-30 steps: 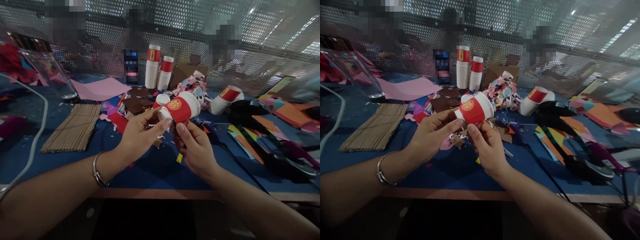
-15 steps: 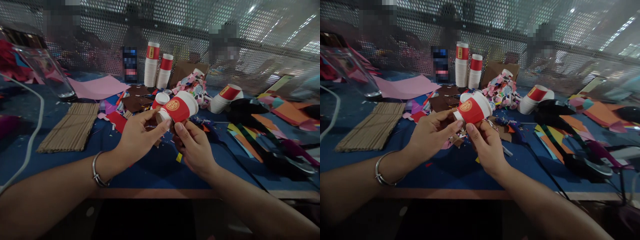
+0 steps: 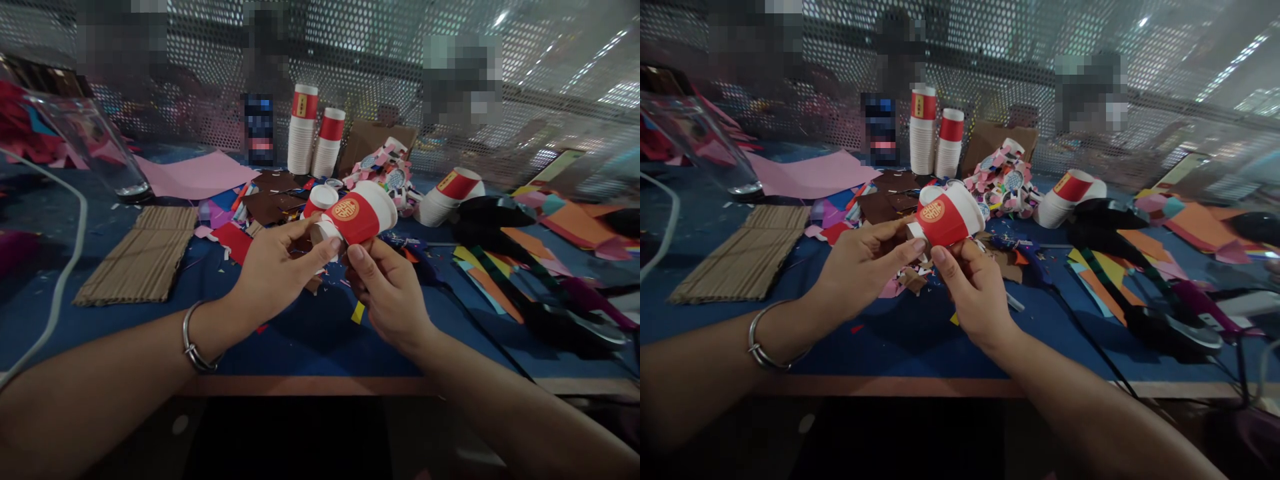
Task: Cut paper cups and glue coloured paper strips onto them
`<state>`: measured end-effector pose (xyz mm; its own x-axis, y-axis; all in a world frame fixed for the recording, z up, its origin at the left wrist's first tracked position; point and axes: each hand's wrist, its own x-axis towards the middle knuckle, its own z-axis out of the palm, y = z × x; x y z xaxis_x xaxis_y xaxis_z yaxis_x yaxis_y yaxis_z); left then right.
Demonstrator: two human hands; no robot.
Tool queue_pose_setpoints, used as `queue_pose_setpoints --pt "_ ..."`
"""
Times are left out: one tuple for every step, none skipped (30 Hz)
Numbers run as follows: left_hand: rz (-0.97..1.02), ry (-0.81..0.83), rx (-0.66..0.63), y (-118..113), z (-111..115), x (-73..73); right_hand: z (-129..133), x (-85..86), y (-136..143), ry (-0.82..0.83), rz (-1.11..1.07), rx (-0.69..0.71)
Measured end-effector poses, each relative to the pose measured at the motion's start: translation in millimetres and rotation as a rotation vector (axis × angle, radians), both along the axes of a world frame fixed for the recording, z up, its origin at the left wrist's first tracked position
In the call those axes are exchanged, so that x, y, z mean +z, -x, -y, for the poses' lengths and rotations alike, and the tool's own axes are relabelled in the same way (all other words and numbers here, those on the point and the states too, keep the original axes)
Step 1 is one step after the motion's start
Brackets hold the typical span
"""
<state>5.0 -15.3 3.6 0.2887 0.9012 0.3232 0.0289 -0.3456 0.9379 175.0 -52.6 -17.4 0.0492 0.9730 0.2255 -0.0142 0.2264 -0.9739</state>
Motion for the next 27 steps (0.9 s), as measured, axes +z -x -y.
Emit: queue_pose_setpoints --pt "-0.003 -0.005 0.003 0 0 0.0 0 -0.2 0 -0.002 0.01 -0.003" --pt "-0.005 -0.012 0.006 0 0 0.2 0 -0.6 -1 -0.005 0.015 -0.006" --pt "-0.002 -0.019 0.007 0 1 0.3 0 -0.9 -1 -0.007 0.018 -0.006" --pt "0.006 -0.017 0.004 0 1 0.6 0 -1.3 -1 -0.011 0.018 -0.005" --pt "0.016 -0.005 -0.002 0 1 0.9 0 -1.7 -1 -0.014 0.018 -0.004" --pt "0.026 0.015 -0.009 0 2 1.2 0 -2.0 -1 -0.015 0.016 -0.003" --pt "0.033 0.036 -0.015 0 2 1.5 1 -2.3 -1 -0.014 0.017 -0.002" --pt "0.037 0.051 -0.017 0 3 1.7 1 -2.4 -1 -0.012 0.017 -0.003" --pt "0.036 0.06 -0.016 0 3 1.8 1 -2.5 -1 -0.011 0.017 -0.003" --pt "0.032 0.062 -0.014 0 3 1.8 1 -2.5 0 -0.01 0.017 -0.005" --pt "0.027 0.058 -0.009 0 3 1.7 1 -2.6 0 -0.008 0.017 -0.008" --pt "0.021 0.05 -0.001 0 3 1.5 0 -2.6 0 -0.008 0.016 -0.011" --pt "0.016 0.043 0.008 0 2 1.2 0 -2.7 1 -0.007 0.017 -0.014" --pt "0.013 0.037 0.015 0 2 0.8 -1 -2.9 1 -0.004 0.019 -0.018" --pt "0.014 0.035 0.017 0 2 0.4 -1 -3.2 1 0.0 0.023 -0.024" --pt "0.016 0.034 0.019 0 1 0.1 -2 -3.5 1 0.004 0.026 -0.029" --pt "0.019 0.031 0.02 0 1 -0.2 -2 -3.9 1 0.008 0.027 -0.031" --pt "0.02 0.028 0.019 0 1 -0.6 -2 -4.3 2 0.013 0.026 -0.032" --pt "0.02 0.026 0.019 0 1 -0.9 -3 -4.6 1 0.017 0.024 -0.03" --pt "0.02 0.025 0.021 -1 0 -1.4 -3 -4.9 1 0.021 0.02 -0.026" --pt "0.022 0.024 0.023 -1 0 -2.1 -3 -5.1 1 0.024 0.016 -0.021" --pt "0.03 0.022 0.024 -1 0 -3.1 -3 -5.0 1 0.027 0.012 -0.017" --pt "0.043 0.025 0.021 -1 -1 -4.2 -3 -4.8 1 0.027 0.008 -0.015" --pt "0.063 0.031 0.018 -1 -2 -5.5 -3 -4.4 1 0.028 0.005 -0.013" --pt "0.086 0.041 0.012 -1 -3 -6.7 -2 -3.7 1 0.028 0.001 -0.01" --pt "0.104 0.05 0.005 -1 -4 -7.8 -2 -2.9 1 0.029 -0.004 -0.007" --pt "0.113 0.058 0.003 -1 -4 -8.5 -2 -2.1 1 0.03 -0.01 -0.003"
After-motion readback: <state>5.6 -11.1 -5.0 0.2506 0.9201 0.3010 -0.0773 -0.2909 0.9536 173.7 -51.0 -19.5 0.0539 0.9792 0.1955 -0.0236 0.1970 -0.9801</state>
